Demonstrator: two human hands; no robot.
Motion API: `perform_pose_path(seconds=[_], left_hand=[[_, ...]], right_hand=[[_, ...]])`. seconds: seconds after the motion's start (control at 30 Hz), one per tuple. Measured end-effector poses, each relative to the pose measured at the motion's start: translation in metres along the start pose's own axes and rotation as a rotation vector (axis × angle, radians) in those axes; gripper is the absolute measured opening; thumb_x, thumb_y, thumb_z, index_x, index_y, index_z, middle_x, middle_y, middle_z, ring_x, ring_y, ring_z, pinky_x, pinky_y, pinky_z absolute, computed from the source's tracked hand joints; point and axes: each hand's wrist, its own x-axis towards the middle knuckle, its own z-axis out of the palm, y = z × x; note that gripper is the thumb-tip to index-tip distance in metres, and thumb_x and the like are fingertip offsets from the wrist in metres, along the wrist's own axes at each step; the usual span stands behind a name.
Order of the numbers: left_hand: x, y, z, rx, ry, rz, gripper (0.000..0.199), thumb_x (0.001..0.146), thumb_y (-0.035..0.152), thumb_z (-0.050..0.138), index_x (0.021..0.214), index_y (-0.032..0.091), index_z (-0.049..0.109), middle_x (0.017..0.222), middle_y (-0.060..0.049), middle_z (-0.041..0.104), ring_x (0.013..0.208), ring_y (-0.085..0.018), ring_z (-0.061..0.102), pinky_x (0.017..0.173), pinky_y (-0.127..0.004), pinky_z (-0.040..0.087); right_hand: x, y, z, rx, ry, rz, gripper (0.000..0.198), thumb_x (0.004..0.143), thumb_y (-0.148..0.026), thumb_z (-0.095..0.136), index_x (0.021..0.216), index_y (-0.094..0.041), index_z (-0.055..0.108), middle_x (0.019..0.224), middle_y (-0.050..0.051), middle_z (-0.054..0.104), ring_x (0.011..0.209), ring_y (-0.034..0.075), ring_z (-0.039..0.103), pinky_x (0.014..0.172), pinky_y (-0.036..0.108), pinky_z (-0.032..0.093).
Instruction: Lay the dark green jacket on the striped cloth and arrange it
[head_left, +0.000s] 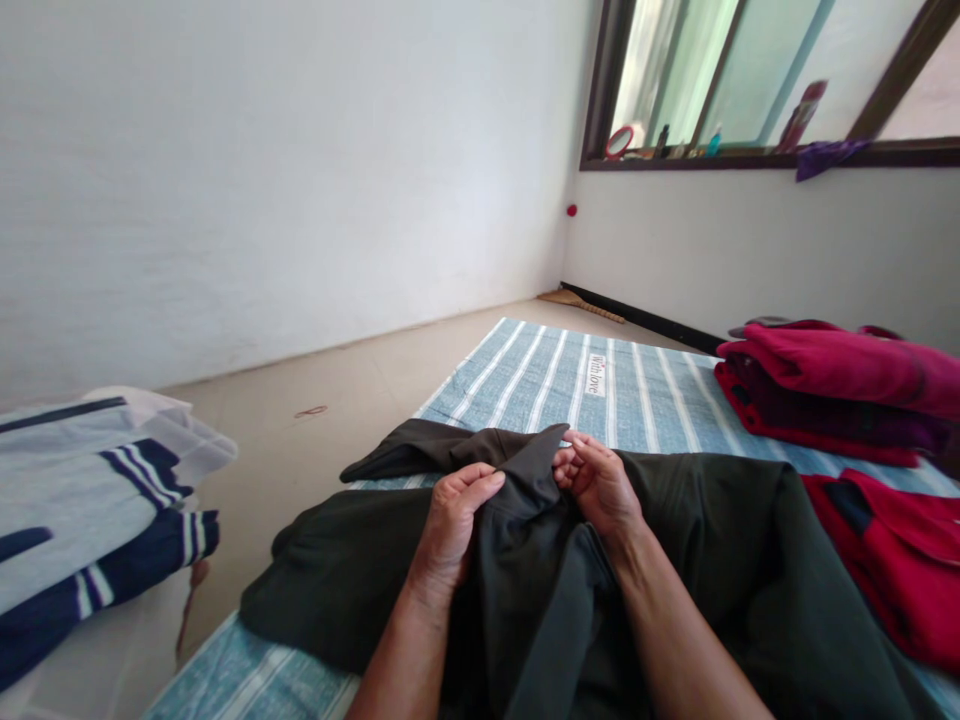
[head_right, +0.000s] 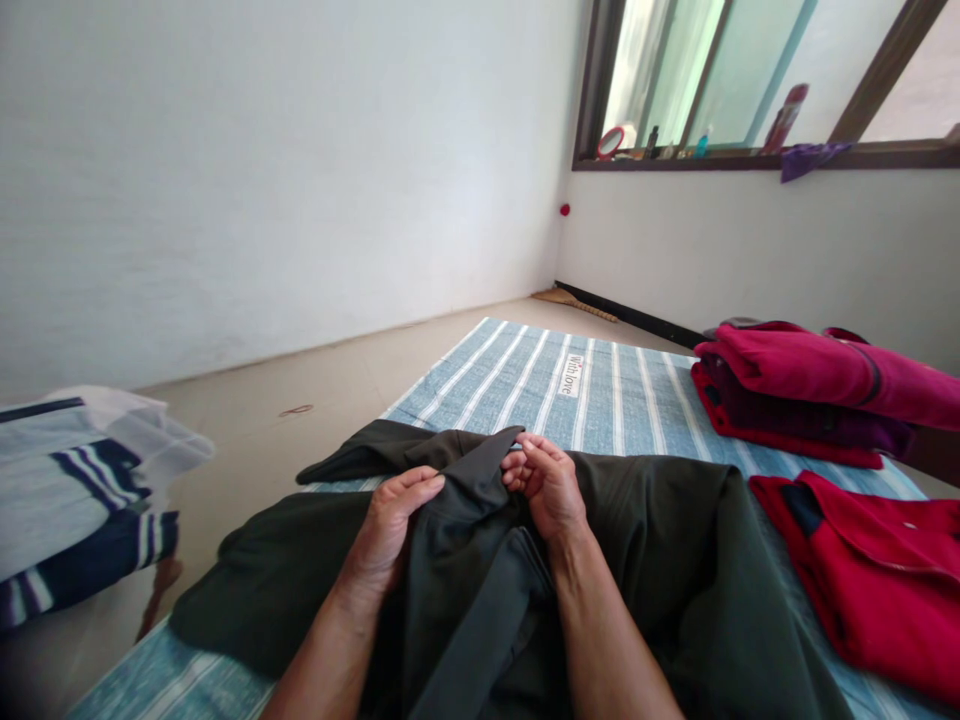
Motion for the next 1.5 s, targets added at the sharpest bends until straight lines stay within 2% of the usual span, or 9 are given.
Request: perform_pose_path(seconds=[0.9,1.13,1.27,1.4,1.5], left_hand=[[0.004,-0.001,-0.004,0.078,-0.006,-0.008,0.022,0.059,0.031,0.075,0.057,0.015,0.061,0.053,0.005,0.055,0.049,-0.007,0.045,0.049,-0.018,0.034],[0.007,-0.002,-0.006,0.203,-0.095,0.002,0.025,0.063,0.036,0.072,0.056,0.016,0.059,0.049,0.005,0.049,0.046,-0.008,0.039,0.045,-0.019,0.030],[0.006,0.001,-0.007,0.369,-0.161,0.003,0.034,0.066,0.042,0.071,0.052,0.016,0.055,0.047,0.006,0.044,0.045,-0.008,0.036,0.044,-0.020,0.027],[0.005,0.005,-0.008,0.560,-0.292,-0.080,0.032,0.064,0.042,0.073,0.056,0.014,0.061,0.048,0.005,0.049,0.046,-0.010,0.042,0.043,-0.020,0.029],[0.005,0.003,-0.010,0.610,-0.318,-0.126,0.032,0.062,0.040,0.075,0.054,0.013,0.061,0.048,0.003,0.054,0.044,-0.011,0.044,0.041,-0.020,0.030]], right_hand=[[0.001,0.005,0.003,-0.041,0.007,0.006,0.027,0.065,-0.031,0.076,0.080,-0.015,0.060,0.056,0.000,0.062,0.045,0.011,0.057,0.042,0.019,0.042],[0.006,0.010,0.002,-0.130,0.019,0.018,0.029,0.062,-0.035,0.077,0.071,-0.016,0.057,0.052,-0.004,0.055,0.042,0.008,0.052,0.039,0.018,0.040],[0.007,0.012,0.006,-0.232,0.064,0.010,0.029,0.062,-0.037,0.074,0.066,-0.017,0.053,0.049,-0.005,0.052,0.041,0.008,0.051,0.037,0.017,0.036],[0.002,0.004,0.017,-0.387,0.121,-0.042,0.022,0.064,-0.034,0.069,0.064,-0.017,0.055,0.047,-0.006,0.051,0.037,0.007,0.047,0.035,0.017,0.033],[-0.010,-0.012,0.020,-0.529,0.157,-0.124,0.016,0.065,-0.029,0.068,0.072,-0.016,0.063,0.051,-0.004,0.057,0.040,0.009,0.050,0.038,0.018,0.037]])
